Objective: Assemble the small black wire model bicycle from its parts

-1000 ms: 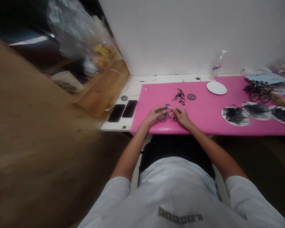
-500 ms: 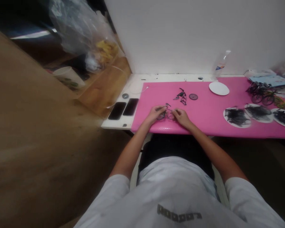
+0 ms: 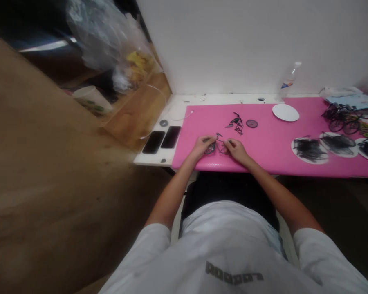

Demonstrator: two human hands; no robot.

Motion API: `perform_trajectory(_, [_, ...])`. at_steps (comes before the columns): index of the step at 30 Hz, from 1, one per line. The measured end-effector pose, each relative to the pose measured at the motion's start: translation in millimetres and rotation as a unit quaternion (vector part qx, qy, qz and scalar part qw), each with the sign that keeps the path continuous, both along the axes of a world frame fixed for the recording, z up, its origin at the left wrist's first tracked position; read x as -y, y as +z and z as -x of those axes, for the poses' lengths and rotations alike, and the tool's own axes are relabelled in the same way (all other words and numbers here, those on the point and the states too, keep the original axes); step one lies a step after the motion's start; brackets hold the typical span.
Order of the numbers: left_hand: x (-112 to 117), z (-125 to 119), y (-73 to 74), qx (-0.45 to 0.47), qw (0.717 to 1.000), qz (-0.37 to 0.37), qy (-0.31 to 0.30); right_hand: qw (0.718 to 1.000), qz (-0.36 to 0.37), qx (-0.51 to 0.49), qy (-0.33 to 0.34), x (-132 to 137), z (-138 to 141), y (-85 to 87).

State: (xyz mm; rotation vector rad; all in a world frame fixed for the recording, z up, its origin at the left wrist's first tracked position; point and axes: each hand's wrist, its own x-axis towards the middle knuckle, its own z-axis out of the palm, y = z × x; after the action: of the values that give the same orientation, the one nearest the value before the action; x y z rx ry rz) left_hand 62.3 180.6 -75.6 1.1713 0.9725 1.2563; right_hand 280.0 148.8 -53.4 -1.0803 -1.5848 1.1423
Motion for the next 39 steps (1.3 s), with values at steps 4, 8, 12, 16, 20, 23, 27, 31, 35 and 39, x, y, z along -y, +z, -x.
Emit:
perform_trajectory(4, [0.1,-1.5,1.0,-0.001,1.0,0.001,0.012,1.0,-0.003,0.009,0.002,0.0,-0.4,0.0])
perform_trajectory(8, [-0.6,-2.1,0.1,-0.011,1.0,-0.001,0.02,1.0,-0.012,0.014,0.003,0.2,-0.7,-0.1])
perform_trajectory(12, [-1.0,-2.0,-1.9,-0.012,1.0,-0.004,0.02,1.0,-0.014,0.017,0.005,-0.2,-0.5,-1.2])
perform_trajectory(16, [-1.8,-1.6,-3.2,-0.012,1.0,-0.006,0.017,1.0,-0.005,0.006,0.008,-1.3,0.3,-3.4])
perform_trajectory(20, [-3.8,-0.3,-5.4,-0.005,1.0,-0.002,0.007,0.999,0.001,-0.038,-0.001,-0.6,1.4,-5.9])
perform_trajectory(23, [-5.5,0.7,-7.5,0.005,1.0,0.004,0.005,0.998,-0.028,-0.045,-0.023,1.3,2.9,-7.9])
perform_trajectory(27, [-5.3,0.6,-7.8,0.019,1.0,0.007,0.009,0.986,-0.13,0.001,-0.103,-1.3,2.2,-10.3])
perform_trajectory(31, [-3.0,0.0,-5.5,0.018,1.0,0.014,0.012,0.968,-0.174,0.064,-0.167,-18.7,-17.6,-7.8])
perform_trajectory(35, [-1.7,0.1,-3.5,0.017,0.999,0.028,0.006,0.962,-0.161,0.163,-0.147,-41.0,-56.8,1.0])
perform_trajectory(39, [-2.1,0.2,-2.8,0.022,0.999,0.034,0.015,0.933,-0.184,0.277,-0.139,-47.2,-76.1,1.0])
